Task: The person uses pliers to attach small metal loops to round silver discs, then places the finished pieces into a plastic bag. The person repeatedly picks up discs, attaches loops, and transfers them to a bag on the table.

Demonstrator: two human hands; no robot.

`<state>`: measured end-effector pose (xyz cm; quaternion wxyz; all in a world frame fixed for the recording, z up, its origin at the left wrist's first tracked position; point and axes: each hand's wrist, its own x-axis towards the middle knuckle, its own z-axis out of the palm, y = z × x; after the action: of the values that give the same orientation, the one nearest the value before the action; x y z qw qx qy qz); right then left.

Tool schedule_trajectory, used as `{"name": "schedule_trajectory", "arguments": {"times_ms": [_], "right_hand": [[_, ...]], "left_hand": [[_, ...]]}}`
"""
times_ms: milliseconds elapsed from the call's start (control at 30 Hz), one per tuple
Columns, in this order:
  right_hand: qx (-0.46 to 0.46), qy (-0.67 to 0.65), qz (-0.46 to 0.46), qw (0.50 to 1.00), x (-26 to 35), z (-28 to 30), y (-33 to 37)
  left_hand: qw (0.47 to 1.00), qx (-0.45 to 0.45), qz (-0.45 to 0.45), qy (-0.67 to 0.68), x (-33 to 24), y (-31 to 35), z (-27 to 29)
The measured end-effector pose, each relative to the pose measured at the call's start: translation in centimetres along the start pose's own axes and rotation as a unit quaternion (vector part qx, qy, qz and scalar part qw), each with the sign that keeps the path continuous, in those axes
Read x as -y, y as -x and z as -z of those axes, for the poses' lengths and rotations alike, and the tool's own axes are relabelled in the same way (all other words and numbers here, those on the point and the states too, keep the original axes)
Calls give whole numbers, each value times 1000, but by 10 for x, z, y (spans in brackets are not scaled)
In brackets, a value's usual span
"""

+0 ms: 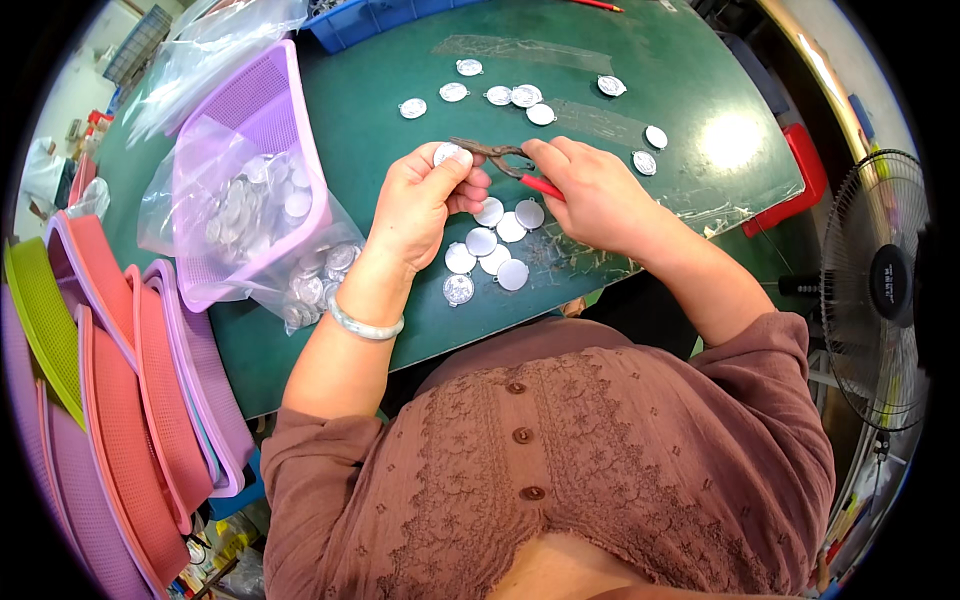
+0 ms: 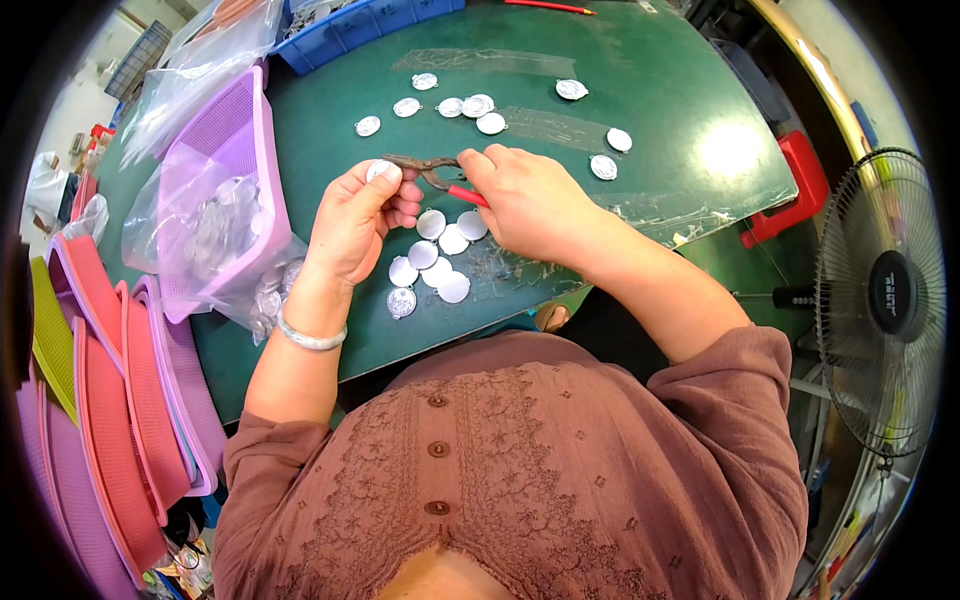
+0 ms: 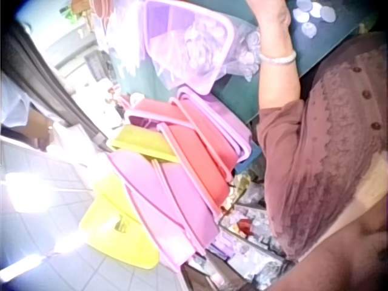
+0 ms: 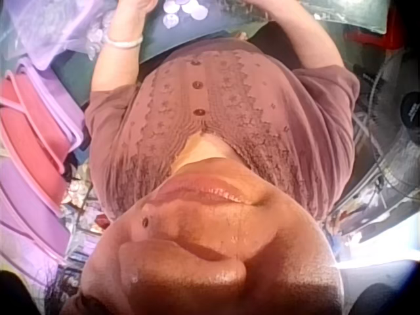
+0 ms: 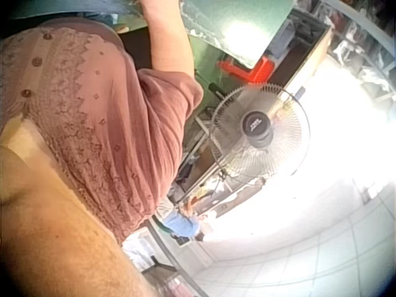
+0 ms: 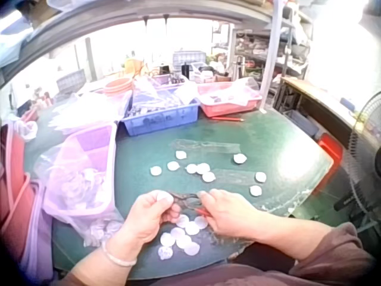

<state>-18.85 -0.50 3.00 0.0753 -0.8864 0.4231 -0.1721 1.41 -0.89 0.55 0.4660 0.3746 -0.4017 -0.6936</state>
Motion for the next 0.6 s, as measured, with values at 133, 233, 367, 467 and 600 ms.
{"name": "schedule_trajectory", "arguments": {"times_ms": [133, 233, 367, 467, 600], "right_hand": [[8, -23, -5, 1000, 0, 4, -1], [10, -52, -14, 999, -1, 4, -1], [-1, -104, -7, 995, -4, 3, 0], [1, -132, -13, 991, -4, 5, 1], [-5, -152, 4, 988, -9, 5, 2]], "left_hand": [[1000, -3, -27, 13, 2, 1, -2], [999, -3, -40, 15, 3, 1, -3], [999, 3, -48, 17, 4, 2, -4], [998, 12, -50, 20, 4, 2, -5], [999, 21, -47, 15, 4, 3, -6]]}}
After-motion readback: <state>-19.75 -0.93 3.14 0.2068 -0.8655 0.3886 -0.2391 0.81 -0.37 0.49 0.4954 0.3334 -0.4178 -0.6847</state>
